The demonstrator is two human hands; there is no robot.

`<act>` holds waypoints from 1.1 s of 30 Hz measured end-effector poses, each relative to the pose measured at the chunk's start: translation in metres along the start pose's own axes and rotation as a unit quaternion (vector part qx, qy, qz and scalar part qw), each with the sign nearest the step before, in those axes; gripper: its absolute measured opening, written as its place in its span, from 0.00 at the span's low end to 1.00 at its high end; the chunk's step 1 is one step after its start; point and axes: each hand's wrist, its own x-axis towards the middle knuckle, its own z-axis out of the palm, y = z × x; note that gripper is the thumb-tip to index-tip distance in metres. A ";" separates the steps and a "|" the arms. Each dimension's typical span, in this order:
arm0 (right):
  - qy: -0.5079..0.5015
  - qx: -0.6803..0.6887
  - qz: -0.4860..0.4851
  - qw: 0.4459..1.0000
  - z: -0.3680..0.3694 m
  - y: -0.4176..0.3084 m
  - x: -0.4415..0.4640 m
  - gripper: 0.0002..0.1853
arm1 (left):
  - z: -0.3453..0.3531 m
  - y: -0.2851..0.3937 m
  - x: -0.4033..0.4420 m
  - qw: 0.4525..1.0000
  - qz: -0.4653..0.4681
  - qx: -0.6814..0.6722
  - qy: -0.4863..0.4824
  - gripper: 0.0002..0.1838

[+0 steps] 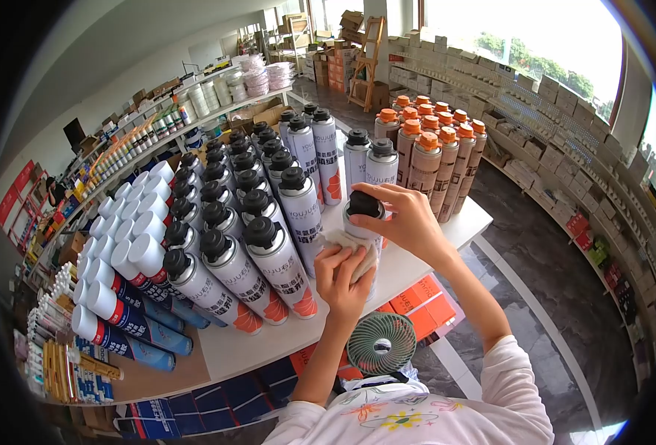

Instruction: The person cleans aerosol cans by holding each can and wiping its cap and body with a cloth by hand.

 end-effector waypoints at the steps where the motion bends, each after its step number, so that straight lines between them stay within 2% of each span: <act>1: 0.007 -0.021 -0.030 0.999 0.001 0.003 0.000 0.26 | 0.004 -0.009 -0.019 0.999 0.029 0.013 0.010 0.19; 4: -0.047 -0.036 0.022 0.998 -0.007 -0.007 0.003 0.27 | 0.003 -0.023 -0.053 0.997 0.070 0.015 -0.009 0.19; 5: -0.065 -0.012 0.012 0.998 -0.011 -0.004 0.005 0.27 | 0.000 -0.027 -0.059 0.998 0.061 0.008 -0.022 0.19; 6: -0.109 -0.001 0.076 0.991 -0.021 -0.018 0.009 0.27 | -0.003 -0.024 -0.053 0.998 0.059 0.013 -0.021 0.19; 8: -0.124 -0.003 -0.013 0.992 -0.021 0.002 0.016 0.28 | -0.009 -0.014 -0.032 0.997 -0.021 -0.013 -0.075 0.19; 9: -0.177 0.013 0.067 0.982 -0.029 -0.005 0.019 0.28 | -0.012 -0.008 -0.016 0.997 -0.024 -0.019 -0.068 0.20; 10: -0.177 0.017 0.067 0.982 -0.030 0.000 0.020 0.26 | -0.013 -0.005 -0.004 0.997 -0.023 -0.014 -0.066 0.20; 12: -0.152 0.024 0.025 0.988 -0.026 0.012 0.020 0.25 | -0.010 0.002 0.016 0.997 -0.035 -0.044 -0.046 0.20; 13: -0.151 0.027 0.024 0.988 -0.024 0.007 0.019 0.25 | -0.008 0.008 0.027 0.998 -0.022 -0.048 -0.029 0.20; 15: -0.077 -0.022 0.083 0.993 -0.022 -0.006 0.012 0.22 | 0.000 0.008 0.030 0.999 -0.019 -0.039 -0.016 0.21; 16: -0.078 -0.021 0.083 0.993 -0.019 -0.007 0.010 0.22 | 0.003 0.010 0.030 0.999 -0.016 -0.031 0.000 0.21; 18: -0.012 -0.055 0.046 0.997 -0.013 -0.007 0.009 0.21 | 0.008 0.002 0.009 0.999 -0.026 -0.041 -0.001 0.22; 21: -0.018 -0.045 0.071 0.996 -0.015 -0.013 0.010 0.21 | 0.009 -0.018 -0.038 0.998 0.051 -0.025 -0.024 0.24; 23: -0.012 -0.051 0.072 0.996 -0.012 -0.013 0.010 0.21 | 0.009 -0.033 -0.063 0.998 0.046 -0.031 -0.014 0.23; 28: -0.012 -0.057 0.079 0.995 -0.011 -0.009 0.008 0.23 | 0.012 -0.018 -0.034 0.998 0.047 -0.028 0.015 0.22; 33: 0.057 -0.110 0.053 0.991 -0.002 -0.006 0.001 0.25 | 0.016 0.002 0.004 0.998 0.019 -0.050 0.024 0.22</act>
